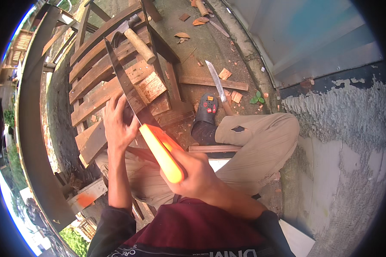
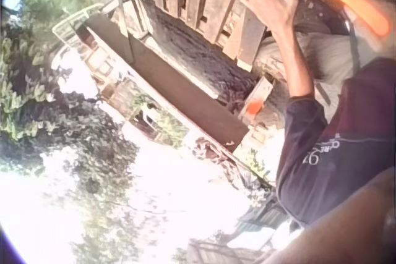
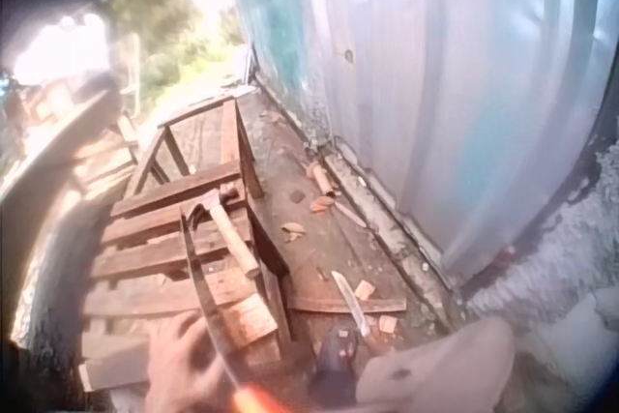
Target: The person uses a hand saw to cut a small wooden block placed on a wooden pallet. They then use a hammer to tap the pallet slats and continue sawing the block from different angles.
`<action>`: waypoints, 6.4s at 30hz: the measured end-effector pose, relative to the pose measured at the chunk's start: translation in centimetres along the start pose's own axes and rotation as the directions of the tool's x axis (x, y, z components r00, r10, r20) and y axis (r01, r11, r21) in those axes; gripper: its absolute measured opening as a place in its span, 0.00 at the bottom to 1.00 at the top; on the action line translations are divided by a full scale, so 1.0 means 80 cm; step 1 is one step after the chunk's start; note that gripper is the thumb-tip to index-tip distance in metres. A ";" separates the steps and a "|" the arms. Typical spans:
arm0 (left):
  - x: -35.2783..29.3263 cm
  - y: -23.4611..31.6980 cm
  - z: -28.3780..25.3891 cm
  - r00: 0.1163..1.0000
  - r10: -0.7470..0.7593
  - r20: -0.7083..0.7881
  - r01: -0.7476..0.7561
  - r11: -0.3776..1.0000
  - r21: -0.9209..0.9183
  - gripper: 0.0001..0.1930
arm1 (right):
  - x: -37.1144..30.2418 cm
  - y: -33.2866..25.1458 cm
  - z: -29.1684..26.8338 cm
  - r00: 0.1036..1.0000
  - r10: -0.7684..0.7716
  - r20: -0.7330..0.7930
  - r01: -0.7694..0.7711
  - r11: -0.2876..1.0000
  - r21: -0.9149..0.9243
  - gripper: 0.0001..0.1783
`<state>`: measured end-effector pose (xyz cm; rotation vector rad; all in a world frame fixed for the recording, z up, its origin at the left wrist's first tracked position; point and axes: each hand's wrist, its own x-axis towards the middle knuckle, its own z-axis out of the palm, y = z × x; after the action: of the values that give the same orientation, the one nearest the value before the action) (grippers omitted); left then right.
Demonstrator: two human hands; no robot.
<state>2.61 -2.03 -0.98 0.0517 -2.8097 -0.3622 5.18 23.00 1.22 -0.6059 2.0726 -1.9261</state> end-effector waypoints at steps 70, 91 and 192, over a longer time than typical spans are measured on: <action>0.011 0.004 -0.006 0.999 -0.034 -0.040 0.030 0.995 -0.100 0.34 | -0.043 0.008 -0.022 0.995 0.061 -0.075 -0.069 0.992 -0.105 0.05; 0.024 -0.025 -0.001 0.999 -0.032 -0.021 0.031 0.999 -0.042 0.36 | -0.056 0.034 -0.028 0.977 -0.203 -0.067 0.202 0.979 -0.024 0.18; 0.016 0.003 0.012 0.915 -0.383 -0.125 0.397 0.911 0.109 0.20 | -0.126 0.079 -0.065 0.963 0.266 0.037 -0.158 0.450 0.879 0.17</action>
<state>1.13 -1.63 -1.46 0.6521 -2.7049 -0.2510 10.90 32.47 -5.54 0.0277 0.8151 -2.4945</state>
